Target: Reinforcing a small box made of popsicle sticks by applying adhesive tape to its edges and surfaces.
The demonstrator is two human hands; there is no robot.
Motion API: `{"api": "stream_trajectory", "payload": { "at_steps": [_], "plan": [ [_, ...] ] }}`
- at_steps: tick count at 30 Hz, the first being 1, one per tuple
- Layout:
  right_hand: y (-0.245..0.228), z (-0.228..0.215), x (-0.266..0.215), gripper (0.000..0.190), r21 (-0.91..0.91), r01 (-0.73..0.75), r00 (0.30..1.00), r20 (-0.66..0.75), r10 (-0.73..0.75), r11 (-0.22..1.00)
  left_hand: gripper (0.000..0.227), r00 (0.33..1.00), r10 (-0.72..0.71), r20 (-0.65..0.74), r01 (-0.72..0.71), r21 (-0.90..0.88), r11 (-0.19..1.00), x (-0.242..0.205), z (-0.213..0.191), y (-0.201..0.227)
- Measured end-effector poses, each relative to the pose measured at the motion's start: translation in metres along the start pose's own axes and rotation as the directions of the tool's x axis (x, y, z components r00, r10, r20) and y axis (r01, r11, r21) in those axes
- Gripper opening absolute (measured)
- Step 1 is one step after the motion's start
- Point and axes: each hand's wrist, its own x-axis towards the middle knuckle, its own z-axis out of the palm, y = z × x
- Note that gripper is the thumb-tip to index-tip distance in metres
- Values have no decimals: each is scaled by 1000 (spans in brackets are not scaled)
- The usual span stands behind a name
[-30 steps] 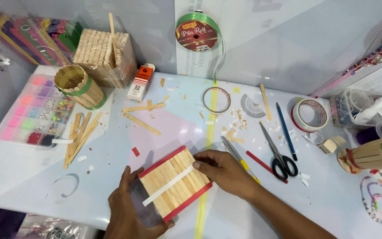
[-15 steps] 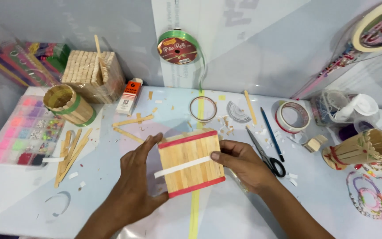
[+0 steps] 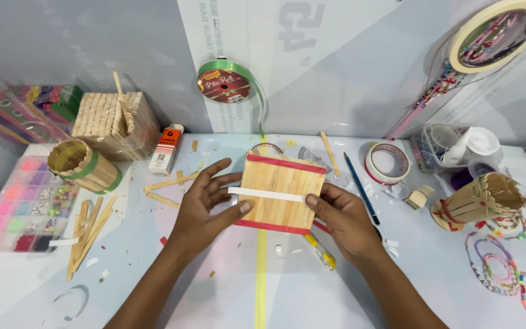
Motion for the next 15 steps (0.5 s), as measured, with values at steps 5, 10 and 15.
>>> {"api": "stream_trajectory", "payload": {
  "at_steps": [5, 10, 15],
  "plan": [
    [-4, 8, -3, 36, 121, 12, 999, -53, -6, 993, 83, 995, -97, -34, 81, -313, 946, 21, 14, -11],
    [-3, 14, -2, 39, 266, -14, 997, -64, 32, 964, 79, 992, -127, 9, 121, -379, 917, 30, 46, 16],
    [6, 9, 1, 48, 286, -95, 995, -5, 101, 954, 59, 993, -121, 3, 113, -384, 916, 41, 57, 19]
  ]
}}
